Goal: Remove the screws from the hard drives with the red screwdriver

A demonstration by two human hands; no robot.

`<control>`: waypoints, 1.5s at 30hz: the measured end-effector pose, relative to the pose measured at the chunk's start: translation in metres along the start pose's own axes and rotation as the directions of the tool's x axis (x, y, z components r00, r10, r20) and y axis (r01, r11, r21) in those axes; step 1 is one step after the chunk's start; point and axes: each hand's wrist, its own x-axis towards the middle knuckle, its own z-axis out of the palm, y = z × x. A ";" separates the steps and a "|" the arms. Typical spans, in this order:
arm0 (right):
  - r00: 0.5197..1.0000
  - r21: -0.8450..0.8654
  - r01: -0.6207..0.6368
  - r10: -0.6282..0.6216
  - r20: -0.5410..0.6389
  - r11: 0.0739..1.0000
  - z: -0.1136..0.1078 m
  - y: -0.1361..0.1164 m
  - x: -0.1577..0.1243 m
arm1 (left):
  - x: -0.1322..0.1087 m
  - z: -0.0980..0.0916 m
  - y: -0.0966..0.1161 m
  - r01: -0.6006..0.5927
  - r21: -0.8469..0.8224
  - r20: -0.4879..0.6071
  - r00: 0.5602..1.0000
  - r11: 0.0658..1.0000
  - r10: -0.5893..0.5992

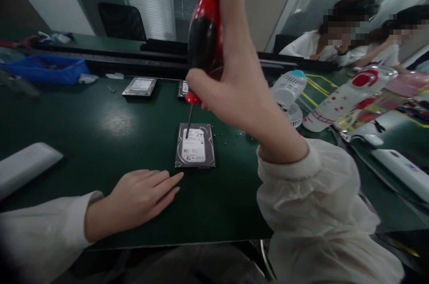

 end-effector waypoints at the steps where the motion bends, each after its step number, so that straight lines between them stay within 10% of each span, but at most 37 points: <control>1: 1.000 -0.003 0.011 -0.011 -0.005 1.000 0.008 0.000 -0.003 | 0.000 0.001 0.002 0.001 0.008 0.012 1.000 1.000 -0.001; 11: 0.993 0.058 0.004 0.003 -0.116 0.998 0.025 0.006 -0.025 | 0.001 0.005 0.003 0.029 0.060 0.087 0.996 0.998 -0.035; 45: 0.992 0.282 -0.052 0.017 0.126 0.958 0.029 0.008 -0.028 | 0.001 0.003 0.003 0.085 0.056 0.124 0.988 0.995 -0.091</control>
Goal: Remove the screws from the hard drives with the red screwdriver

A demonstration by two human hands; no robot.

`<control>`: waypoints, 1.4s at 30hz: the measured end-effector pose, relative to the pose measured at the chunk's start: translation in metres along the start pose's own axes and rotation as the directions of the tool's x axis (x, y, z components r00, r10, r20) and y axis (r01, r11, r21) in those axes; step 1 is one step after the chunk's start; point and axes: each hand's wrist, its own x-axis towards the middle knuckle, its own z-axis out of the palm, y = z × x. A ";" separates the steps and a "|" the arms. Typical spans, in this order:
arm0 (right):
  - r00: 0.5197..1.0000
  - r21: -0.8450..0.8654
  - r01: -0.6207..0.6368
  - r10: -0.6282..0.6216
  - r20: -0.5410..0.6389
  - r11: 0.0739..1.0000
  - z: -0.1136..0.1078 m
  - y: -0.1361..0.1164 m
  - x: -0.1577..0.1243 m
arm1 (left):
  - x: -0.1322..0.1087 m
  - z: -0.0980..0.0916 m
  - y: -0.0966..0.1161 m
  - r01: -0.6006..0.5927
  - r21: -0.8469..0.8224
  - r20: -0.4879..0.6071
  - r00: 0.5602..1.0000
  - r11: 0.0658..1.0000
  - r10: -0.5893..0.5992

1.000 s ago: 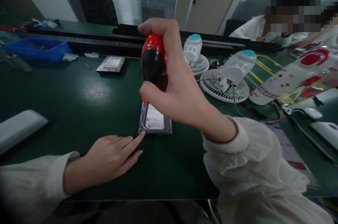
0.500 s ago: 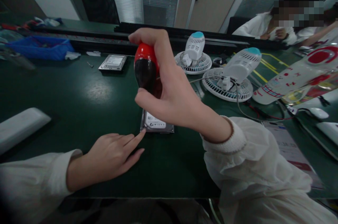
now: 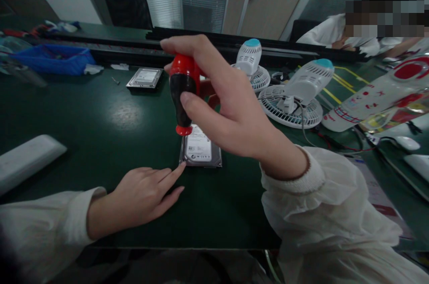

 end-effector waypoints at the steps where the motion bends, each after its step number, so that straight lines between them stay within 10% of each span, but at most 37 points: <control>1: 1.000 -0.030 0.016 -0.016 -0.021 0.999 -0.002 -0.001 0.001 | 0.000 0.000 0.000 0.000 0.001 0.002 1.000 1.000 0.000; 15: 0.981 -0.134 0.118 -0.137 -0.137 0.984 -0.002 -0.003 0.003 | 0.001 -0.002 0.001 0.003 -0.011 0.018 1.000 1.000 -0.003; 29: 0.970 -0.202 0.243 -0.243 0.023 0.949 -0.002 -0.004 0.006 | 0.001 0.000 0.000 0.001 -0.010 0.011 1.000 1.000 -0.001; 42: 0.968 -0.161 0.183 -0.206 -0.140 0.970 -0.001 -0.002 0.005 | 0.000 0.000 0.000 0.007 -0.035 0.008 1.000 0.999 -0.007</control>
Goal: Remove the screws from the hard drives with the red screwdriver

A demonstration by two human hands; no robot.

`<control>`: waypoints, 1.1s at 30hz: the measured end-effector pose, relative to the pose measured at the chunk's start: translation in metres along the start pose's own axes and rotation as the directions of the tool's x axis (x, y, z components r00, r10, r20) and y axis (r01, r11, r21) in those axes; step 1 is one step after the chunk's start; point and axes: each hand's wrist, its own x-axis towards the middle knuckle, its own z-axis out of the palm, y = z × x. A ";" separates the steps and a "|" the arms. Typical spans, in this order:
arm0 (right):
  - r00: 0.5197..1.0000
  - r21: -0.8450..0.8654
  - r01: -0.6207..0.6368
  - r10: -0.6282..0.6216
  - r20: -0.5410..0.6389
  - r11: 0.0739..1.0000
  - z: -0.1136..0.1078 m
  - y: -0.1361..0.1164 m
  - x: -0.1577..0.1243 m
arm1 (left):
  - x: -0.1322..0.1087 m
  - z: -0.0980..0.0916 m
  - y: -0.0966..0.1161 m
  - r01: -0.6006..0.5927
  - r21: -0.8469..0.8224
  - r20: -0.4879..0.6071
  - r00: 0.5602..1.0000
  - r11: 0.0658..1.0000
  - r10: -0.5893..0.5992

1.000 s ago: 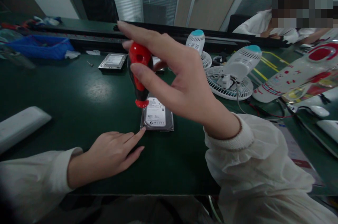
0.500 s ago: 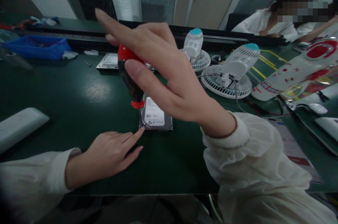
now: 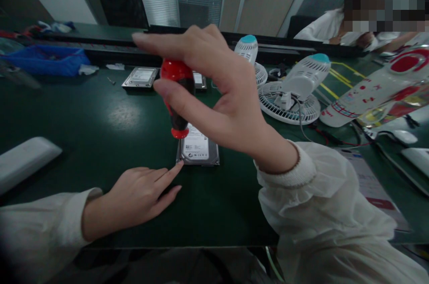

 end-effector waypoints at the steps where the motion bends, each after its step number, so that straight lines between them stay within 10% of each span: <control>1: 1.000 -0.031 0.013 -0.013 -0.024 0.999 0.000 0.000 0.000 | 0.000 0.000 0.000 0.001 -0.002 -0.002 1.000 1.000 -0.001; 7: 0.993 0.006 0.025 -0.026 0.112 1.000 -0.001 0.000 0.000 | 0.000 0.000 0.001 0.000 0.004 0.000 1.000 1.000 0.000; 33: 0.997 0.002 0.072 -0.072 -0.019 0.997 0.005 0.004 0.000 | 0.000 0.000 0.001 -0.005 -0.009 -0.004 1.000 1.000 0.005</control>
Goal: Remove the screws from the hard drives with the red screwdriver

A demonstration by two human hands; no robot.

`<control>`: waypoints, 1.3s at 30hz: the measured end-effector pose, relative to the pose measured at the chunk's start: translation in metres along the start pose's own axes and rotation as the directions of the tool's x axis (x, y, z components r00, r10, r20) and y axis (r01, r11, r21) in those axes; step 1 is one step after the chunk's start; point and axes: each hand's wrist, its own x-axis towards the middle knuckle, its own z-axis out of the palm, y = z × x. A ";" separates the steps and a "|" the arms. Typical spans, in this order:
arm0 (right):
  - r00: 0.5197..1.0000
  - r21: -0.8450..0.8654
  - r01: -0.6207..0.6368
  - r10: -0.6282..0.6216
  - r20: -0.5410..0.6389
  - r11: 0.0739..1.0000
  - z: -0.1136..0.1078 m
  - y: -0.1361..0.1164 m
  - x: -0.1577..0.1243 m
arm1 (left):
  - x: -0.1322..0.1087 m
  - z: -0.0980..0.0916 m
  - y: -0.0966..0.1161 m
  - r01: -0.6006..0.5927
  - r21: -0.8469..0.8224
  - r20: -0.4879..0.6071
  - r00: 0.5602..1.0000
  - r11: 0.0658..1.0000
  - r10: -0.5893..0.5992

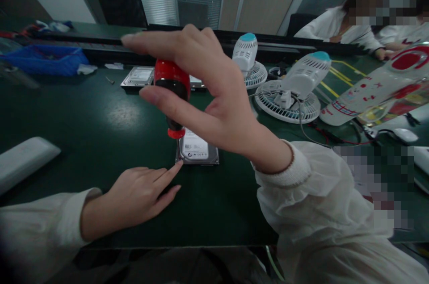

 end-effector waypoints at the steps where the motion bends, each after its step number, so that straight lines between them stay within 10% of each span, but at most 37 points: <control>1: 1.000 -0.009 0.012 -0.012 0.005 1.000 0.000 -0.001 0.000 | 0.000 0.000 0.000 0.000 0.002 -0.001 1.000 1.000 0.000; 16: 0.990 0.021 -0.007 0.004 0.143 1.000 -0.003 -0.001 0.001 | 0.001 0.002 -0.002 -0.008 0.010 0.003 1.000 1.000 0.008; 39: 0.998 0.034 0.057 -0.057 -0.004 0.998 0.001 0.001 0.001 | 0.000 0.002 -0.001 -0.003 0.003 0.004 1.000 1.000 0.003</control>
